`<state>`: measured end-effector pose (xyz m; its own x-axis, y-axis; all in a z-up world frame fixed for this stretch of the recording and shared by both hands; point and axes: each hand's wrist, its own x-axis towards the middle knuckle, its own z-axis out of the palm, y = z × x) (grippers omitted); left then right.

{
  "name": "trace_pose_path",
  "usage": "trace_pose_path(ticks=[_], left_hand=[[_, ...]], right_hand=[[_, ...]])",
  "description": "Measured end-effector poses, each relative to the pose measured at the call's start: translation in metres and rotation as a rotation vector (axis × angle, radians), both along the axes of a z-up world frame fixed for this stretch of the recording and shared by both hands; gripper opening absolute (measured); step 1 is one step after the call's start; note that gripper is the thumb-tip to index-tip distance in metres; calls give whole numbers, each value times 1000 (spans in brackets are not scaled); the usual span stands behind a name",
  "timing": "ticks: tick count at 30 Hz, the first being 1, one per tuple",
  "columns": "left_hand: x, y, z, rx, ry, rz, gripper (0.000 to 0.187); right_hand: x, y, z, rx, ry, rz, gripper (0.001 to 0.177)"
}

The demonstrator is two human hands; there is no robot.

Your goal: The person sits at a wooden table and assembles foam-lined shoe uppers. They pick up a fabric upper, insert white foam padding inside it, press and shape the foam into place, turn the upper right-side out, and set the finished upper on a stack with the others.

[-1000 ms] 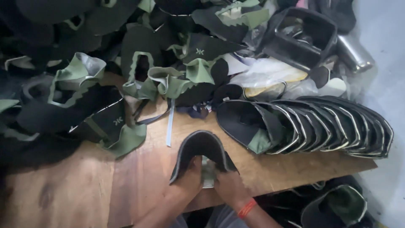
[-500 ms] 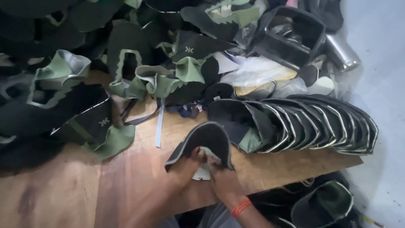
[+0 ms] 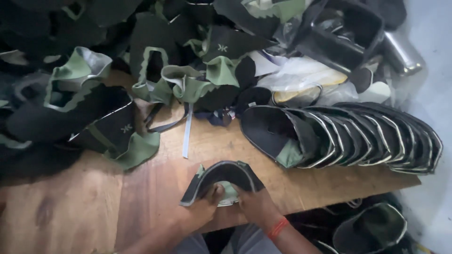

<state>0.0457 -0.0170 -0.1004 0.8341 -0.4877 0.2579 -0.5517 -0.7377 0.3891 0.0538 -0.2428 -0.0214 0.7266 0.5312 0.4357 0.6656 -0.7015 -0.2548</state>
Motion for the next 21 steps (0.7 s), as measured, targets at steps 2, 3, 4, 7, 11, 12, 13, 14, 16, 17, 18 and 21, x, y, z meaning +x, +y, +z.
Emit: trace_pose_path(ticks=[2, 3, 4, 7, 11, 12, 13, 14, 16, 17, 18, 21], left_hand=[[0, 0, -17, 93, -178, -22, 55], [4, 0, -20, 156, -179, -29, 51], [8, -1, -23, 218, -180, -37, 48], [15, -5, 11, 264, -147, 12, 50], [37, -18, 26, 82, 349, -29, 49], [43, -29, 28, -11, 480, 146, 44], [49, -39, 30, -102, 614, 320, 46], [52, -41, 23, -100, 619, 318, 46], [61, -45, 10, 39, 278, 183, 46], [62, -45, 21, 37, 278, 181, 46], [63, -45, 32, -84, 414, 204, 44], [44, -40, 148, -232, 553, 267, 36]], right_hand=[[-3, 1, -5, -21, 121, -31, 51], [-5, 3, 1, -6, 92, -37, 57], [-6, 5, 8, 9, 63, -43, 63], [-9, 10, 23, -323, 648, -282, 65], [-18, 4, 13, -120, 487, -286, 64], [-17, -1, 4, -49, 438, -271, 63], [-18, -6, -6, 23, 392, -259, 62], [-18, -2, 2, 23, 397, -261, 62], [-14, 3, 20, -32, 232, -302, 62], [-9, -3, 7, -34, 232, -304, 62], [-4, -10, -6, -76, 163, -237, 61], [-3, -11, 3, -190, 18, -162, 66]])
